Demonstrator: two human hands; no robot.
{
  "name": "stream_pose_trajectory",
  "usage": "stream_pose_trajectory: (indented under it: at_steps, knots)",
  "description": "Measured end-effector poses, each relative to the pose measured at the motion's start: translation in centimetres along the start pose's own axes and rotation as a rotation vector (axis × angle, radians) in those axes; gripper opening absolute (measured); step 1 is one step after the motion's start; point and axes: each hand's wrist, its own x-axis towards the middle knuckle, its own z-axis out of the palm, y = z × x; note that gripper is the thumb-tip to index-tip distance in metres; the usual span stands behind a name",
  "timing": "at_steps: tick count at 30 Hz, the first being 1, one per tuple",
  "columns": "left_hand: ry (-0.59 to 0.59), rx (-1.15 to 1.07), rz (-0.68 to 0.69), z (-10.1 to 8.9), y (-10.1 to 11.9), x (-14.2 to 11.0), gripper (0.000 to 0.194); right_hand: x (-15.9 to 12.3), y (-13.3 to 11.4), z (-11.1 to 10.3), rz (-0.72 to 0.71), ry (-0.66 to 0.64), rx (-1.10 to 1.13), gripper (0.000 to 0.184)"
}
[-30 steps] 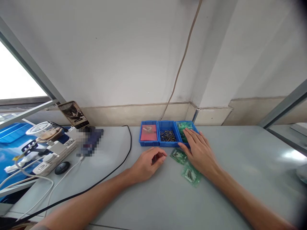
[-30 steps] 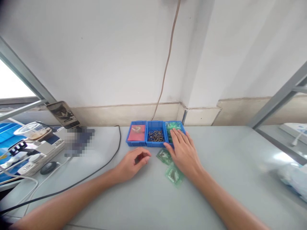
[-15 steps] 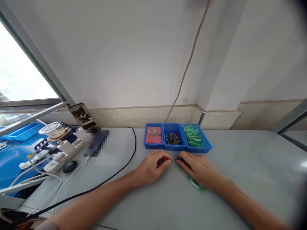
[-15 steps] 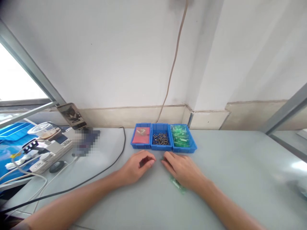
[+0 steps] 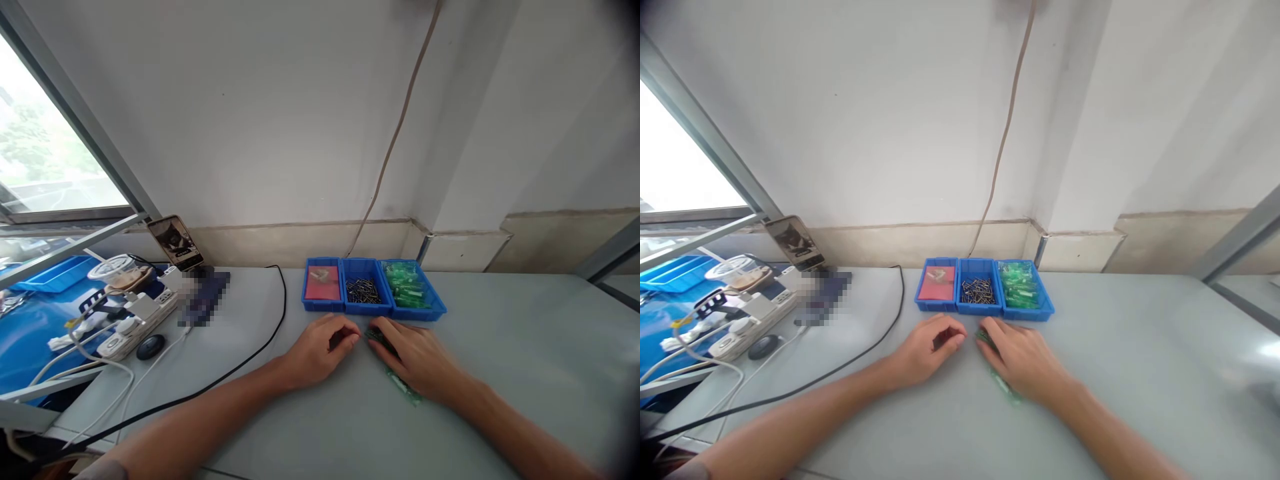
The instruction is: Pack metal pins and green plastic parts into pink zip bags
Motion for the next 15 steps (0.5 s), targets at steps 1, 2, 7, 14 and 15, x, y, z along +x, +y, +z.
stream_pose_trajectory:
  at_steps: [1, 2, 7, 14, 15]
  knots:
    - [0.001, 0.001, -0.002, 0.0, 0.0, 0.0, 0.021, 0.01, 0.0, 0.05, 0.004, 0.014, -0.002, 0.013]
    - [0.002, 0.002, -0.003, 0.02, -0.02, 0.0, 0.022, 0.0, 0.04, 0.09, 0.01, 0.031, 0.001, 0.014]
    - [0.005, 0.0, 0.006, 0.13, -0.15, 0.0, 0.021, -0.07, 0.24, 0.12, 0.034, 0.025, 0.018, 0.021]
    - [-0.009, 0.007, -0.011, -0.03, -0.01, 0.01, 0.024, 0.05, 0.27, 0.55, 0.029, 0.051, -0.034, 0.02]
    - [-0.013, 0.009, -0.01, -0.06, 0.02, 0.02, 0.024, 0.02, 0.37, 0.59, 0.033, 0.067, -0.032, 0.02]
